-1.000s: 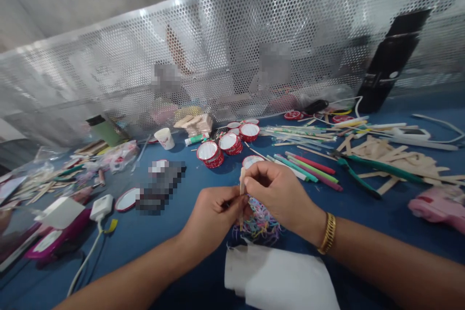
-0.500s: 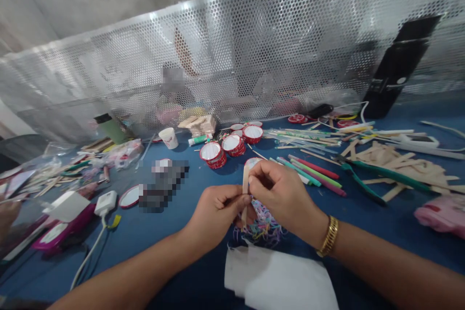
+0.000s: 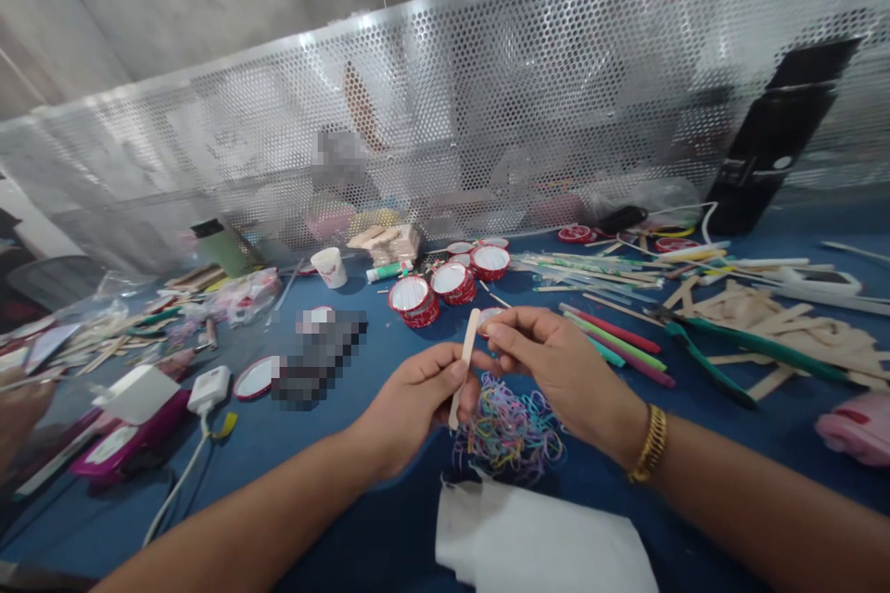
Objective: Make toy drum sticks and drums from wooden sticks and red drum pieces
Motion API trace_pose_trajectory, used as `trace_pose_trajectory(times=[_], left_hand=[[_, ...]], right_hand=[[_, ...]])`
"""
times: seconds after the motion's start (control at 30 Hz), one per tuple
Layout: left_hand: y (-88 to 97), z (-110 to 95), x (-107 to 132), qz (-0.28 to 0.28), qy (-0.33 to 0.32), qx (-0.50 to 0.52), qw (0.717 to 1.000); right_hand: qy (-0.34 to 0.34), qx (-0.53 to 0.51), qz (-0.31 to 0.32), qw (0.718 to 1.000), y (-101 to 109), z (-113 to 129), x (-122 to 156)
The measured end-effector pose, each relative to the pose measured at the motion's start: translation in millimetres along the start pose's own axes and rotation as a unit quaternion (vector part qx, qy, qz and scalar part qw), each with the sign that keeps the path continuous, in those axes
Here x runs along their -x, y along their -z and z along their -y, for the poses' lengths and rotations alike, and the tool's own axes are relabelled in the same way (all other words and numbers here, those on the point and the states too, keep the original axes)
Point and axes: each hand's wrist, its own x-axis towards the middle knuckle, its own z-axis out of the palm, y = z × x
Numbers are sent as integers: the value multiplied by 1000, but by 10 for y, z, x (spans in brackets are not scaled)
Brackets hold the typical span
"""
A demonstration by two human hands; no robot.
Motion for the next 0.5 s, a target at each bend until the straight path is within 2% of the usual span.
trace_pose_trajectory(times=[0.2,0.33,0.5], left_hand=[[-25,-97,13,-6,51,175,983],[6,-151,17,32,83,216,972],[45,-133,35,86,120,217,965]], right_hand=[[-13,-19,-19,1000,24,-20,-21],[0,-16,-36,999,31,9,-24],[21,-25,-51,998,51,25,-41]])
